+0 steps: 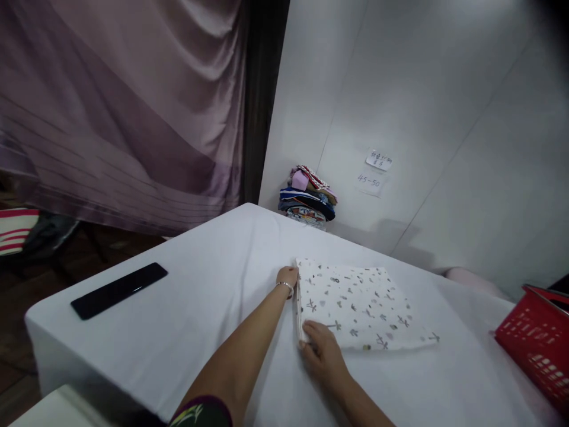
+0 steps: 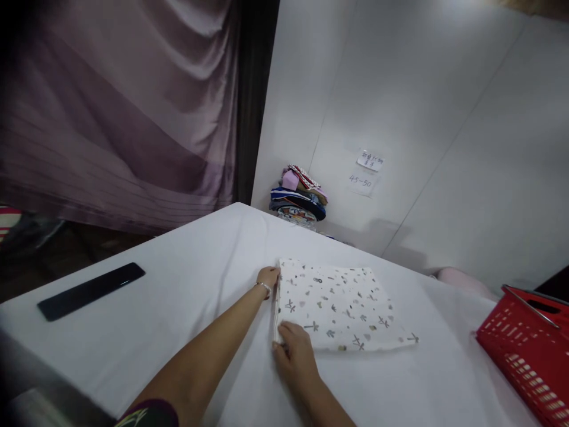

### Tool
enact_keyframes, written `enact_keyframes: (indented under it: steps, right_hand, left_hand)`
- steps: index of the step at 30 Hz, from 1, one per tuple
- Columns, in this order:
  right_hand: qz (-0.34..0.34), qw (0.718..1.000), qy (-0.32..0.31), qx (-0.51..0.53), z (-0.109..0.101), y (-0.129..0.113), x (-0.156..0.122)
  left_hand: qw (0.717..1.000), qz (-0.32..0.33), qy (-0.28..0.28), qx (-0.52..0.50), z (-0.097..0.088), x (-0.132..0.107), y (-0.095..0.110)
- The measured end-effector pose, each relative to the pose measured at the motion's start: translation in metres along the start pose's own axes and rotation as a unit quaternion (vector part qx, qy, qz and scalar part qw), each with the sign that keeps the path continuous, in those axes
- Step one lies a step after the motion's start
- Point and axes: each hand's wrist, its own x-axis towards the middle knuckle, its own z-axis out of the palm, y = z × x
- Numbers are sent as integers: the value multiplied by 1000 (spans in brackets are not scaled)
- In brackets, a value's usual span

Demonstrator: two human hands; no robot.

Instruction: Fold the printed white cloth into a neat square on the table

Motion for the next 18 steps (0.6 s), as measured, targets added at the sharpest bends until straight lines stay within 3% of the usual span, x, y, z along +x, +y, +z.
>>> enact_keyframes:
  steps: [8, 18]
  right_hand:
    - [-31, 999, 11, -8, 11, 3, -10]
    - [-38, 998, -33, -36, 0, -14, -7]
  left_hand:
    - [999, 0, 38, 27, 8, 35, 5]
    - [989, -12, 50, 136, 6, 45, 9]
